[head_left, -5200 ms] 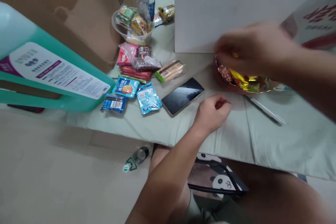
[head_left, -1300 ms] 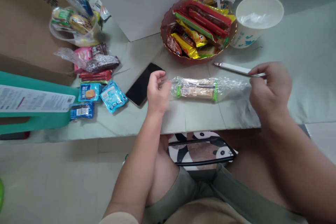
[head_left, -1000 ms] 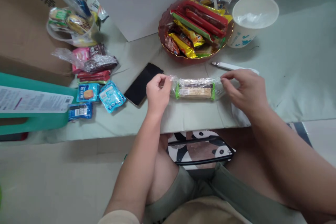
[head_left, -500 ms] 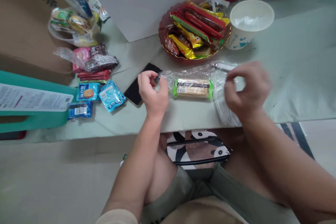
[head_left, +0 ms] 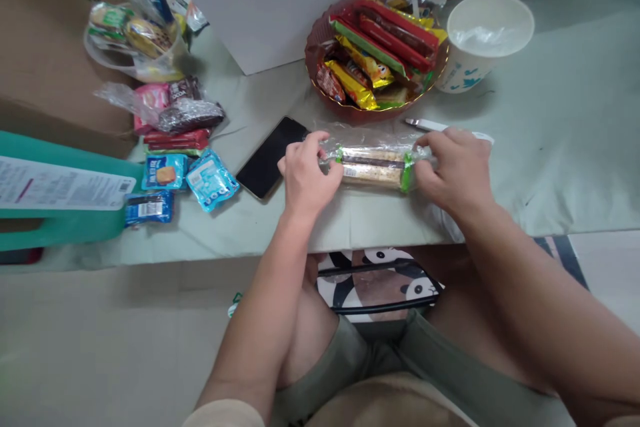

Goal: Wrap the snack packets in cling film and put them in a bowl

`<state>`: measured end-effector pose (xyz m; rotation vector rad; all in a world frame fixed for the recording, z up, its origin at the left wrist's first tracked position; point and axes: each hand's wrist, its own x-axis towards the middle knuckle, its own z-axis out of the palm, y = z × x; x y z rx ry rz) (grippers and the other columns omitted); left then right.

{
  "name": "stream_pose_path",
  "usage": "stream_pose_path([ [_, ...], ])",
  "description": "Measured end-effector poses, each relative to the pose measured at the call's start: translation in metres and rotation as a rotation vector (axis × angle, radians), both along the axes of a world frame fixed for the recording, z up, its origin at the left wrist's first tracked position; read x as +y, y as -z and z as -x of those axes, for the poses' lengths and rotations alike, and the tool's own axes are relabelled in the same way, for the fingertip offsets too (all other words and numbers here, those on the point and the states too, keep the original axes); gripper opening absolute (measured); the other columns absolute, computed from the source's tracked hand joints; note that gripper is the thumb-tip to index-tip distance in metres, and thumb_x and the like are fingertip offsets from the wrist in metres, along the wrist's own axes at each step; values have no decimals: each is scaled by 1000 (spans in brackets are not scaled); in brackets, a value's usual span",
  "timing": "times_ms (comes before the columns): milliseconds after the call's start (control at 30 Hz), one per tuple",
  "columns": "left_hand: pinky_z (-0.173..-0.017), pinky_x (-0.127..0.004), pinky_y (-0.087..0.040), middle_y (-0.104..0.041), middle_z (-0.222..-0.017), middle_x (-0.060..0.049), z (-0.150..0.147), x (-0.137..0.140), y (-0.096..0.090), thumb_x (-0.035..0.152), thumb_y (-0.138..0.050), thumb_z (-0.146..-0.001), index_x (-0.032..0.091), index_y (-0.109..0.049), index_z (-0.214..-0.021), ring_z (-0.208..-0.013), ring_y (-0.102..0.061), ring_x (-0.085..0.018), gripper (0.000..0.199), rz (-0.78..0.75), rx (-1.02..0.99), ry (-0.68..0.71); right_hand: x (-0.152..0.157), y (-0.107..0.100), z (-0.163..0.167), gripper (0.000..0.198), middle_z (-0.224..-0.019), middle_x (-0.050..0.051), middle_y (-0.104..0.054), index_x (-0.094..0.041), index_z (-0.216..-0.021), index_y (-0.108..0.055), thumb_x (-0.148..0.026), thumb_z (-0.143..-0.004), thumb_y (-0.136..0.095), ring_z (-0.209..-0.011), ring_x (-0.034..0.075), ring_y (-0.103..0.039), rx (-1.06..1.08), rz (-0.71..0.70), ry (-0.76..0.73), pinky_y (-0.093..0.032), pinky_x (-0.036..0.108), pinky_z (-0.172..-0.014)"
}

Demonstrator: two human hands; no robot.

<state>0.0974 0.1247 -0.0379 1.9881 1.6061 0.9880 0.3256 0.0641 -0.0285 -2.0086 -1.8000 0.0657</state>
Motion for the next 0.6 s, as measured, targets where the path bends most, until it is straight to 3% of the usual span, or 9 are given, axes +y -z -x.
stream_pose_path([
  [133, -84, -41, -40, -60, -70, -1, 6, -4, -10, 8, -64, -67, 24, -60, -72, -85, -58, -25, 17, -59, 3, 61, -7, -12, -1, 5, -92, 10, -68, -25, -75, -60, -24, -76, -55, -96, 32, -64, 54, -137, -47, -45, 49, -87],
  [267, -88, -43, -38, -61, -78, -2, 20, -18, -23, 11, -65, -68, 22, -54, -69, -91, -58, -25, 15, -73, 145, 206, -24, -28, -7, 9, -75, 6, -66, -26, -71, -54, -20, -77, -51, -77, 25, -64, 191, -113, -375, -49, 41, -79],
  [367, -93, -45, -35, -68, -97, -4, 34, -34, -32, 12, -62, -73, 20, -49, -67, -105, -60, -26, 17, 24, 294, 392, -37, -33, -11, 13, -68, 2, -65, -24, -80, -60, -20, -82, -48, -65, 19, -60, 209, 75, -659, -47, 35, -67],
  [433, -96, -46, -32, -70, -96, -2, 43, -44, -36, 11, -60, -75, 18, -42, -65, -106, -61, -24, 22, 66, 336, 471, -41, -34, -14, 19, -70, 2, -68, -22, -85, -65, -24, -88, -46, -62, 17, -60, 225, 302, -757, -45, 32, -64],
  [533, -90, -42, -34, -62, -74, 3, 55, -53, -40, 17, -62, -77, 19, -40, -65, -82, -59, -18, 25, 123, 318, 540, -41, -34, -20, 31, -79, 2, -74, -22, -96, -71, -41, -97, -47, -66, 17, -66, 371, 614, -788, -47, 30, -63],
  [600, -78, -37, -37, -52, -63, 4, 62, -56, -42, 26, -65, -77, 20, -40, -64, -66, -49, -14, 29, 191, 235, 574, -39, -35, -22, 39, -77, 2, -74, -22, -97, -72, -50, -99, -46, -67, 17, -67, 465, 651, -736, -49, 30, -63],
])
